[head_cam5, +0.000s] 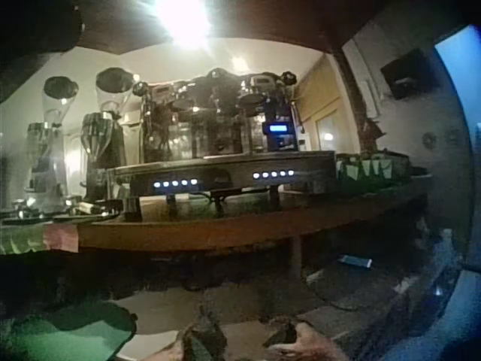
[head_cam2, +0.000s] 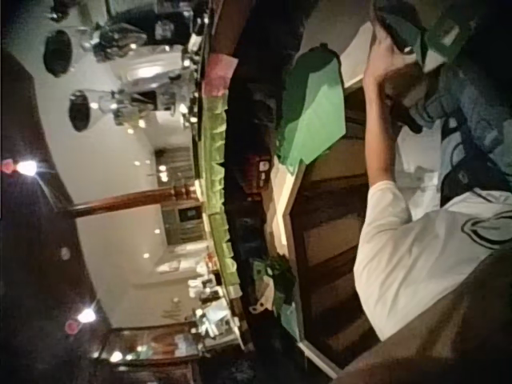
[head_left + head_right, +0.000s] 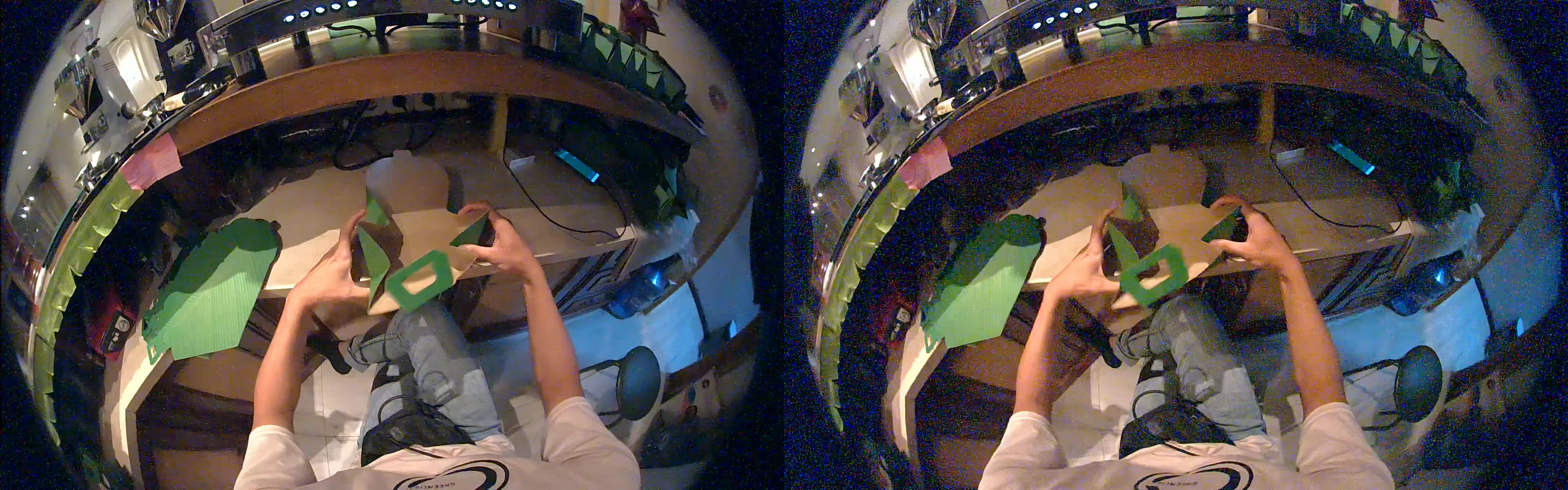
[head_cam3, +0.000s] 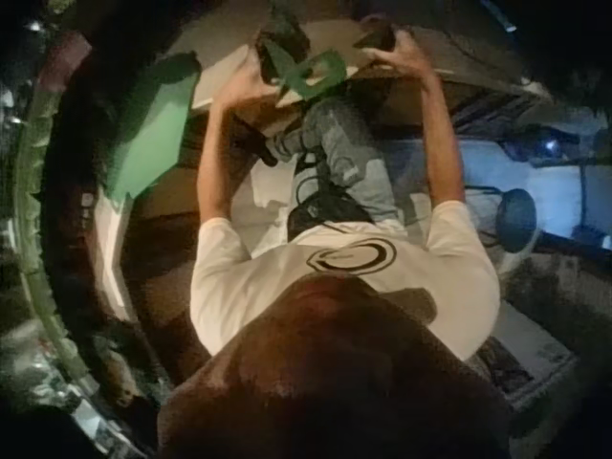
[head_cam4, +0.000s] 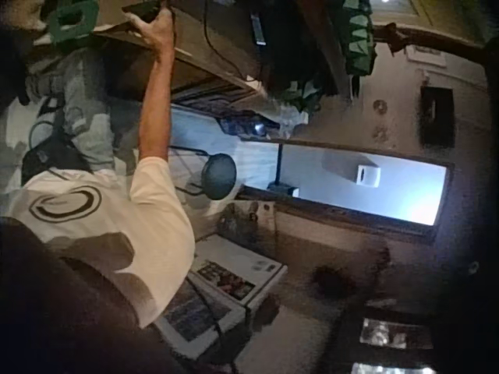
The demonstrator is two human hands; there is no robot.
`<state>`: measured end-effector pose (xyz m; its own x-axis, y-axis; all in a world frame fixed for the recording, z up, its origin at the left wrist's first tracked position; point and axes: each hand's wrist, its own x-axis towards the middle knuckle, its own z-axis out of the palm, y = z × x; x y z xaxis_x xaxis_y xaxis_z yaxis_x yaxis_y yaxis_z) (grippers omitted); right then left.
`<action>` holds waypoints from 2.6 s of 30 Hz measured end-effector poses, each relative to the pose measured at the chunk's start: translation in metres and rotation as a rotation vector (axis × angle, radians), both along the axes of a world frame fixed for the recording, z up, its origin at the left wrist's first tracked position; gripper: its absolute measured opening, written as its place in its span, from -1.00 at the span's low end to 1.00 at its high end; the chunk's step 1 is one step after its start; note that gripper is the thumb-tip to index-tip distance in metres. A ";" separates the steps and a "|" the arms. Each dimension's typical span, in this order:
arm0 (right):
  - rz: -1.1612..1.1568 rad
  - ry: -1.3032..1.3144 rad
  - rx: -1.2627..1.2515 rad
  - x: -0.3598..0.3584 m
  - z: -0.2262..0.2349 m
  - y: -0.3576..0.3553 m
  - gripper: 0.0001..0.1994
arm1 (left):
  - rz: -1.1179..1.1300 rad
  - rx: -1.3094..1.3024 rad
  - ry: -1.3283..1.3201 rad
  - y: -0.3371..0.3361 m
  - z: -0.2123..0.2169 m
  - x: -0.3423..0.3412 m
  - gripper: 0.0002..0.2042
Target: The person assembles green takeout boxes by folding the pre-cut cardboard flaps and interlocking them by hand on a counter.
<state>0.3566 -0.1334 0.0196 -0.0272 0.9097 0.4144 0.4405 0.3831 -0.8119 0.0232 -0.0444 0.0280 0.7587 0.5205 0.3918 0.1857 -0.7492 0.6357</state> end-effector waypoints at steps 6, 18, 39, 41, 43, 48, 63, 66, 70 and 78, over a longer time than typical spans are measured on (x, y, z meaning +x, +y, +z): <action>0.069 0.055 -0.038 0.012 -0.013 0.002 -0.34 | 0.252 -0.189 0.037 -0.002 -0.003 0.013 -0.21; -0.097 0.306 -0.137 -0.048 -0.012 0.037 -0.29 | 0.409 -0.150 -0.017 0.029 -0.046 0.010 -0.38; 0.042 0.298 -0.006 -0.065 -0.011 0.041 -0.17 | 0.113 -0.690 -0.467 0.017 -0.018 0.022 0.24; 0.035 0.285 0.003 -0.066 -0.012 0.036 -0.41 | 0.083 -0.699 -0.479 0.014 -0.016 0.025 0.22; 0.044 0.264 0.018 -0.066 -0.010 0.033 -0.44 | 0.069 -0.704 -0.492 0.018 -0.022 0.019 0.21; 0.075 0.200 0.087 -0.063 -0.005 0.027 -0.43 | 0.069 -0.948 -0.413 0.052 -0.031 -0.008 0.18; -0.058 0.580 -0.040 -0.066 -0.011 0.040 0.13 | 0.310 -0.303 -0.517 0.029 -0.017 0.023 -0.30; -0.083 0.555 -0.048 -0.062 -0.009 0.036 0.05 | 0.217 -0.500 -0.641 0.018 -0.012 0.033 -0.34; 0.019 0.504 -0.113 -0.060 -0.010 0.035 -0.12 | 0.281 -0.542 -0.693 0.011 -0.009 0.040 -0.40; -0.176 0.340 0.492 -0.084 -0.013 0.029 -0.20 | 0.354 -0.228 -0.685 0.004 -0.012 0.057 -0.55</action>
